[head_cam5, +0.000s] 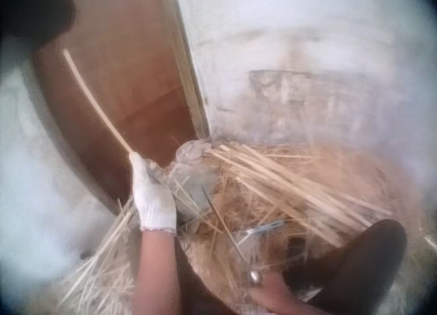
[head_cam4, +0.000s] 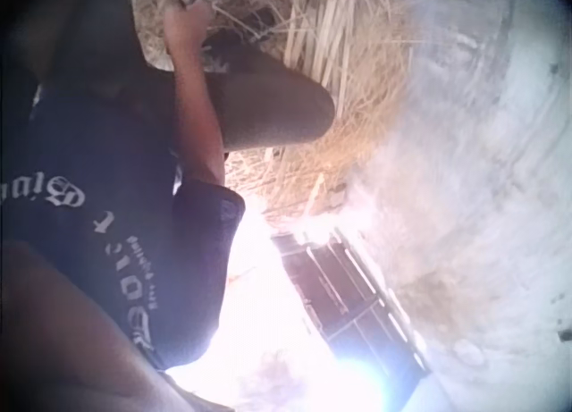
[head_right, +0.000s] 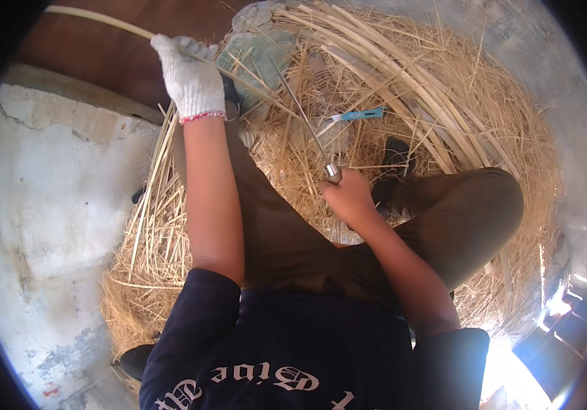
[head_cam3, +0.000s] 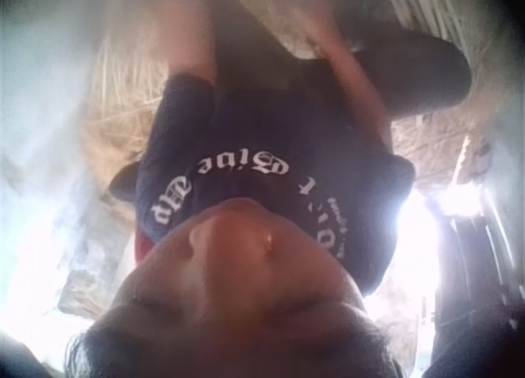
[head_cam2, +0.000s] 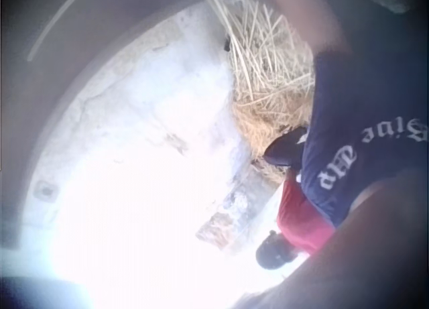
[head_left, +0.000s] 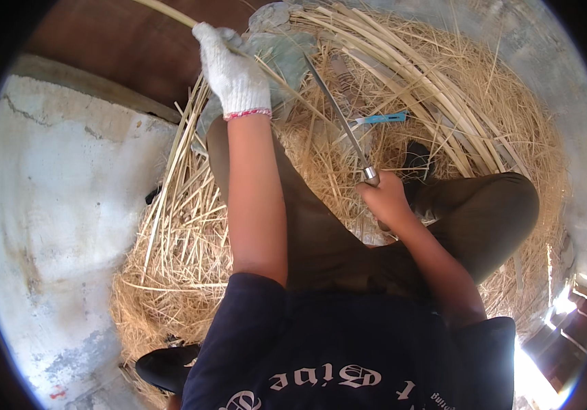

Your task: The person sits on the floor and uses a knife to split long bamboo poles into thin strips. They hold the pole with a gloved left hand and use the knife in their right hand to shave and split the material, discarding the resulting strips onto a pile.

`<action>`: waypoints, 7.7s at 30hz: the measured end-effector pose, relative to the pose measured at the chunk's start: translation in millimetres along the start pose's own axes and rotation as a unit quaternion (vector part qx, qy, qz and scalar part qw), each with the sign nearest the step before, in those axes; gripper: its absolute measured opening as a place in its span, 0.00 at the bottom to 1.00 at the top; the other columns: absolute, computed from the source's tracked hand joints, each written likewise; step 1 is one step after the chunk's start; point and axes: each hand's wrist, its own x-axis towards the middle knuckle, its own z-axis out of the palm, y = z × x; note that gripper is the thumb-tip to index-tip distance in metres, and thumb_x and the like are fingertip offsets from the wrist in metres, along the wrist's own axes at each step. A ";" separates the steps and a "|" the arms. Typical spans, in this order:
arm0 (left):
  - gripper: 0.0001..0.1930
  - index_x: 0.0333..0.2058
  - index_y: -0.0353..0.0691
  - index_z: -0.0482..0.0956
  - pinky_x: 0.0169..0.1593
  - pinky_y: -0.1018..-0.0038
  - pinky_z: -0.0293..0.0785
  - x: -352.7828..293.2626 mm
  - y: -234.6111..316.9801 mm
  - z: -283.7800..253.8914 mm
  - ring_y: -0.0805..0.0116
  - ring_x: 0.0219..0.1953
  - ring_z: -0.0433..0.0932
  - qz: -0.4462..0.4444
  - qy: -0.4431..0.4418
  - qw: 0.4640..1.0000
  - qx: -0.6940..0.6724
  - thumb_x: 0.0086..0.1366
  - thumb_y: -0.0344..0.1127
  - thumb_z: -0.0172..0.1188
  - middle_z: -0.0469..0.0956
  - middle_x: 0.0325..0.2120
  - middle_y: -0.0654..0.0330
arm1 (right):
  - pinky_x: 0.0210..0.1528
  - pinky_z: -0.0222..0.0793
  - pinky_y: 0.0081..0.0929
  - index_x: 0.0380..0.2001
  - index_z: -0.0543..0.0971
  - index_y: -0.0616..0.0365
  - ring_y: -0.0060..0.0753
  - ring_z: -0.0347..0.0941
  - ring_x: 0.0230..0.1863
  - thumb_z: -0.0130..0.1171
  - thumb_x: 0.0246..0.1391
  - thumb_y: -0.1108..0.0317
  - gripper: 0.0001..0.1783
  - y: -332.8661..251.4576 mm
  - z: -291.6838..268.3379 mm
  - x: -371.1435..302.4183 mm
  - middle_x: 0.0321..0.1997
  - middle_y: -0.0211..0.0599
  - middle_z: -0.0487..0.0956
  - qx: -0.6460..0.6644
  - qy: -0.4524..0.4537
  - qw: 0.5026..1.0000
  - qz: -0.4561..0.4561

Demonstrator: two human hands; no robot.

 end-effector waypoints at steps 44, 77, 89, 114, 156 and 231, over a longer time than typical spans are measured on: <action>0.29 0.30 0.45 0.72 0.51 0.63 0.66 -23.3 -1.0 11.9 0.65 0.37 0.67 0.026 -0.037 0.998 0.050 0.69 0.69 0.57 0.68 0.30 0.64 | 0.33 0.72 0.42 0.23 0.78 0.66 0.50 0.79 0.26 0.64 0.50 0.64 0.14 14.9 35.0 7.1 0.21 0.52 0.78 0.038 0.018 0.992 -0.119; 0.30 0.30 0.45 0.71 0.49 0.61 0.67 -18.1 1.7 5.7 0.65 0.35 0.66 0.035 -0.015 0.999 0.035 0.68 0.69 0.58 0.67 0.28 0.63 | 0.14 0.60 0.38 0.17 0.72 0.63 0.31 0.66 0.10 0.60 0.54 0.66 0.16 5.8 20.1 19.4 0.12 0.36 0.69 0.165 -0.046 0.983 0.073; 0.31 0.29 0.44 0.71 0.50 0.61 0.68 -9.1 0.9 4.2 0.63 0.33 0.66 0.008 -0.006 1.000 -0.005 0.67 0.70 0.58 0.67 0.28 0.62 | 0.17 0.64 0.37 0.20 0.74 0.63 0.33 0.67 0.12 0.62 0.53 0.65 0.14 -2.3 5.4 4.2 0.14 0.36 0.71 0.069 -0.045 0.995 0.055; 0.32 0.32 0.43 0.71 0.48 0.64 0.64 -11.2 0.7 5.2 0.64 0.36 0.66 0.018 0.007 1.000 0.003 0.69 0.72 0.54 0.68 0.31 0.61 | 0.35 0.74 0.44 0.26 0.81 0.67 0.46 0.81 0.28 0.62 0.49 0.62 0.15 43.0 13.2 24.8 0.22 0.50 0.80 -0.120 -0.013 0.992 0.038; 0.29 0.33 0.43 0.74 0.46 0.66 0.69 -17.1 3.0 -3.5 0.67 0.35 0.69 0.063 0.042 0.995 0.068 0.70 0.68 0.57 0.71 0.29 0.63 | 0.35 0.74 0.42 0.25 0.79 0.67 0.42 0.79 0.25 0.61 0.50 0.64 0.13 1.9 0.8 5.5 0.18 0.46 0.76 -0.048 -0.038 0.998 -0.033; 0.31 0.19 0.49 0.73 0.33 0.71 0.60 -73.5 125.3 -17.4 0.72 0.25 0.67 0.152 0.066 0.965 -0.203 0.67 0.70 0.57 0.74 0.18 0.70 | 0.38 0.79 0.46 0.28 0.84 0.66 0.55 0.82 0.30 0.62 0.51 0.61 0.15 39.4 -1.5 62.5 0.27 0.54 0.83 -0.060 0.068 0.993 0.074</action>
